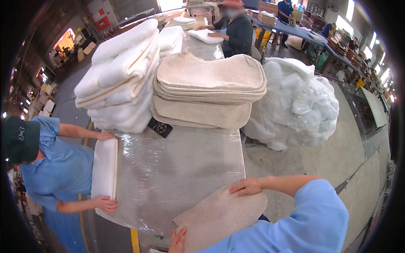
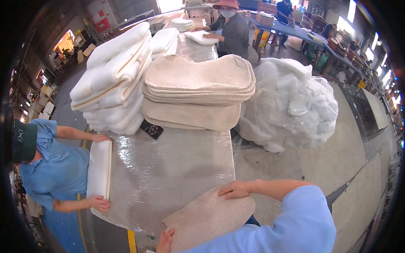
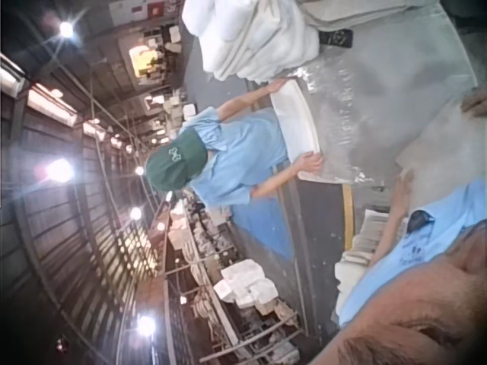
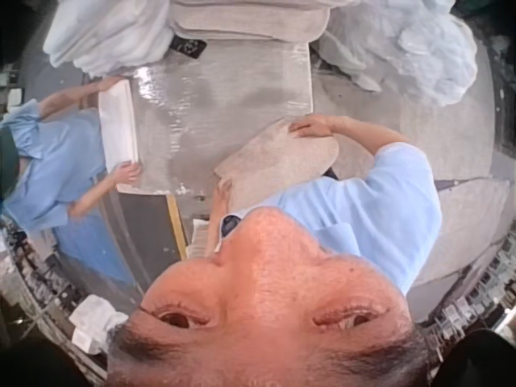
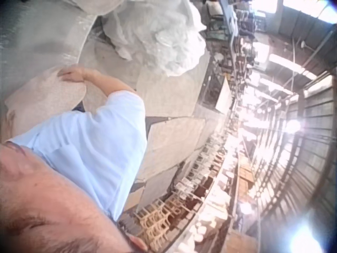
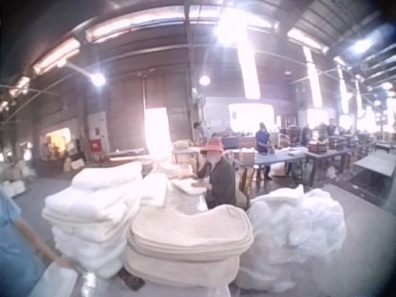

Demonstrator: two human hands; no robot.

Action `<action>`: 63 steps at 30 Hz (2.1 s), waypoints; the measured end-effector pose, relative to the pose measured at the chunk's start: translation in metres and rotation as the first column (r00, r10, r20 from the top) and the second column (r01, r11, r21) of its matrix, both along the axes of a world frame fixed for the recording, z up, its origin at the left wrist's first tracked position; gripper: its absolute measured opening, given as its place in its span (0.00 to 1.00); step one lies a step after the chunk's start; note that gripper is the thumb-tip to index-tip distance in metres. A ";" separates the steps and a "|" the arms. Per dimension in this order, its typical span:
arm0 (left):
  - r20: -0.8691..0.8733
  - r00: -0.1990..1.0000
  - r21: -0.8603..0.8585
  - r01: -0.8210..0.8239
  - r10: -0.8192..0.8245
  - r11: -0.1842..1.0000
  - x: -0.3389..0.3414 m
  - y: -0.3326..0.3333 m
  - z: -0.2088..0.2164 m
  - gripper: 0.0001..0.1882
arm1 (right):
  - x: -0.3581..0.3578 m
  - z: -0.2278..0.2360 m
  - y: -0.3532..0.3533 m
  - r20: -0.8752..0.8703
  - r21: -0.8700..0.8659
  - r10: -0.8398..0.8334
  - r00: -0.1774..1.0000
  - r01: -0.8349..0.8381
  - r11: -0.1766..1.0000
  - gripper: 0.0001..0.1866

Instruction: The person inserts white foam inserts into beige fabric covers, folds the edges, and stacks the finished cushions on a table. The person repeats this process for multiple cushions while coworkers work nearby.

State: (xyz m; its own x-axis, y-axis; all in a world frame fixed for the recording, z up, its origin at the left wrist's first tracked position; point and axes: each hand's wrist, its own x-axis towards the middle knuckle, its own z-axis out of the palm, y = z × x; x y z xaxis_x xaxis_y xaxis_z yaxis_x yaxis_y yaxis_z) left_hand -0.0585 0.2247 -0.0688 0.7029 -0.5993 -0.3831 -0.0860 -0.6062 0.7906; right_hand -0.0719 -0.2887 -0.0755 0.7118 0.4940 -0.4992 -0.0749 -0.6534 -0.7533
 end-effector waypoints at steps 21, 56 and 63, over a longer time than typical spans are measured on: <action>-0.218 0.807 -0.219 -0.589 0.549 0.778 0.108 -0.050 0.051 0.34 | -0.111 0.047 0.034 -0.651 0.384 -0.732 0.203 0.919 -0.087 0.32; -0.006 0.921 -0.478 -0.344 0.389 0.808 0.109 -0.240 0.071 0.51 | 0.078 0.049 0.100 0.008 0.759 -0.859 0.512 0.556 0.339 0.24; -0.351 0.826 -0.460 -0.562 0.440 0.687 0.098 -0.246 0.109 0.41 | 0.200 0.074 0.103 0.457 0.529 -0.796 0.396 0.599 0.601 0.26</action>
